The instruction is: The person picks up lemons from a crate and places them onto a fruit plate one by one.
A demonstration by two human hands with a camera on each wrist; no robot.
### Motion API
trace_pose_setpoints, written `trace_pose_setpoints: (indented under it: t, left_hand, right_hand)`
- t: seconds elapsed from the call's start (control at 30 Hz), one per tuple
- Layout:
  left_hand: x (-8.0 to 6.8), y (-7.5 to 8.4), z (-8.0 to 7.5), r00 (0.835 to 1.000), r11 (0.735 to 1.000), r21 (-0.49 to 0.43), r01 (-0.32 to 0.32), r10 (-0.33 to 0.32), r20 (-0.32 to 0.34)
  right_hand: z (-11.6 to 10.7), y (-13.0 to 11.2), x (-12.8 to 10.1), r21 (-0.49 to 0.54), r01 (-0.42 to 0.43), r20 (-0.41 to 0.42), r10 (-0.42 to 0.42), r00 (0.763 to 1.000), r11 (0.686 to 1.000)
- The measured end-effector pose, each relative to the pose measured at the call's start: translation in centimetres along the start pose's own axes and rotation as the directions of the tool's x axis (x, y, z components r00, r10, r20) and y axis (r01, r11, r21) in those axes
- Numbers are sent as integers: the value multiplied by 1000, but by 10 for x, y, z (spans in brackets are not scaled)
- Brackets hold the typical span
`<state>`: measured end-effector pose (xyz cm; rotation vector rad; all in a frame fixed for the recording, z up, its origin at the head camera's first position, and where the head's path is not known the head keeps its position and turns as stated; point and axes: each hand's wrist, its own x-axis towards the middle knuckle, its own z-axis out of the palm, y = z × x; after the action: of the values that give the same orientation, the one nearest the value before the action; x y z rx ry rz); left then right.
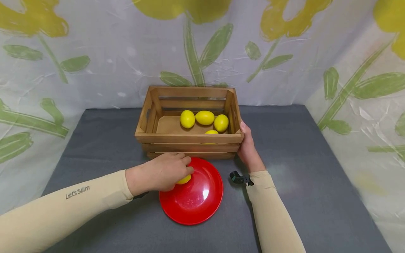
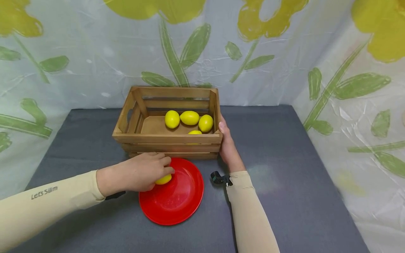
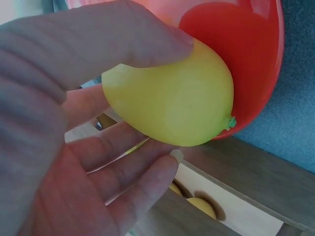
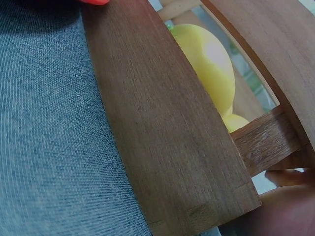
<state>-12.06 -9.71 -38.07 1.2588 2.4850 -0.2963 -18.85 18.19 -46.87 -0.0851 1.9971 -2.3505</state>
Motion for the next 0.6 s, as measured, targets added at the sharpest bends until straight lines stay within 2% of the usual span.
trace_pose_setpoints:
  t: [0.33,0.6]
  left_hand:
    - [2,2,-1,1000,1000,18,-2,2,10]
    - [3,4,2,999,1000,-12,19,-19,27]
  right_hand:
    - [0,-3,0,-5,-9,-11,9,1000,1000]
    - [0,-2,0,-10,5,5,-5,1000,1000]
